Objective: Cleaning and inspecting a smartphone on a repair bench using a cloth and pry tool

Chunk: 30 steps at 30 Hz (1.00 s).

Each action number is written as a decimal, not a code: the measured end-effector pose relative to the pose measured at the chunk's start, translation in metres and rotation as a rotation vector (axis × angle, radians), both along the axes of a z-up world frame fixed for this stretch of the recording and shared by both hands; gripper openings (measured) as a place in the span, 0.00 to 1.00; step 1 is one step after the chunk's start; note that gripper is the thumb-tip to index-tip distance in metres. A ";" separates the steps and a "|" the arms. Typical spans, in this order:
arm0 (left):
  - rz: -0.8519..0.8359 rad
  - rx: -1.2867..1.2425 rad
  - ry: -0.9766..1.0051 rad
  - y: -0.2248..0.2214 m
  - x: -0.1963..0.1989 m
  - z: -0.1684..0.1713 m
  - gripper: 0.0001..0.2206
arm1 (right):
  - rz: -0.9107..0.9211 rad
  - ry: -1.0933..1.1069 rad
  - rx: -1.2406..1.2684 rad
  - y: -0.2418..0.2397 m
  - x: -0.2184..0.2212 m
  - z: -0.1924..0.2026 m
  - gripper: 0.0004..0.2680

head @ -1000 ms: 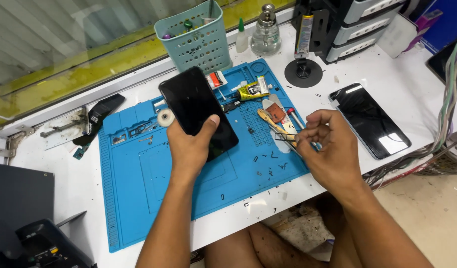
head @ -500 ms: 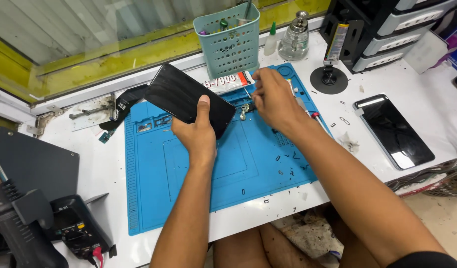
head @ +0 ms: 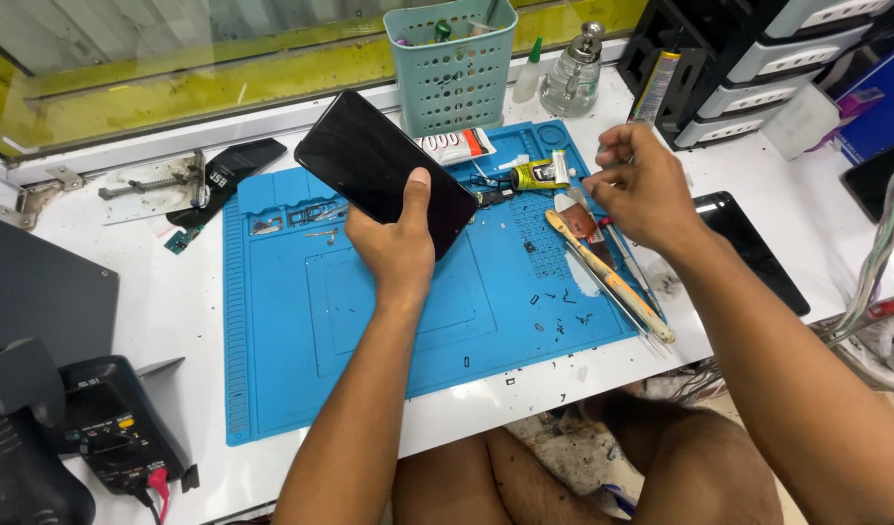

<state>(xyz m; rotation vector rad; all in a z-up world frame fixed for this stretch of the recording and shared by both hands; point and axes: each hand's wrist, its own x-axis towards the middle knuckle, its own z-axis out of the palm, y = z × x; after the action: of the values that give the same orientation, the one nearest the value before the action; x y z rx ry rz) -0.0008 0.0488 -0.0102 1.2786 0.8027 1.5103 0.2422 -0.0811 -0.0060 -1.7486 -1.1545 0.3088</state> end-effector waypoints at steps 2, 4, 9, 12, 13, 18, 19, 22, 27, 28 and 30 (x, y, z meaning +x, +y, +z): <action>0.000 0.027 0.006 -0.003 0.000 0.002 0.11 | 0.013 -0.007 -0.030 0.001 -0.011 0.000 0.20; -0.032 0.047 0.018 -0.003 0.001 0.000 0.11 | 0.112 -0.010 -0.047 0.004 -0.022 0.002 0.21; -0.065 0.092 0.029 -0.007 -0.002 0.010 0.11 | 0.161 -0.286 -0.099 0.014 -0.017 -0.012 0.22; -0.072 0.105 0.032 -0.008 -0.004 0.013 0.10 | 0.176 -0.428 -0.094 0.017 -0.013 -0.017 0.22; -0.069 0.106 0.030 -0.007 -0.005 0.013 0.10 | 0.175 -0.469 -0.089 0.017 -0.012 -0.018 0.22; -0.071 0.102 0.028 -0.011 -0.006 0.015 0.10 | 0.154 -0.548 -0.151 0.029 -0.014 -0.025 0.24; -0.073 0.104 0.026 -0.012 -0.006 0.015 0.10 | 0.131 -0.661 -0.169 0.032 -0.012 -0.030 0.25; -0.082 0.122 0.018 -0.009 -0.006 0.012 0.10 | 0.109 -0.649 -0.227 0.037 -0.015 -0.026 0.26; -0.085 0.129 0.022 -0.008 -0.005 0.013 0.09 | 0.122 -0.586 -0.217 0.039 -0.022 -0.017 0.26; -0.087 0.130 0.020 -0.008 -0.005 0.014 0.09 | 0.117 -0.563 -0.220 0.039 -0.023 -0.018 0.26; -0.089 0.131 0.017 -0.009 -0.005 0.014 0.09 | 0.109 -0.490 -0.209 0.044 -0.008 -0.028 0.26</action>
<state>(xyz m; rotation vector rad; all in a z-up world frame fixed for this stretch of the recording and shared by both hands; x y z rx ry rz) -0.0056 0.0394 0.0040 1.4070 0.6573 1.5026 0.2340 -0.0370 -0.0342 -2.0126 -1.6175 0.0633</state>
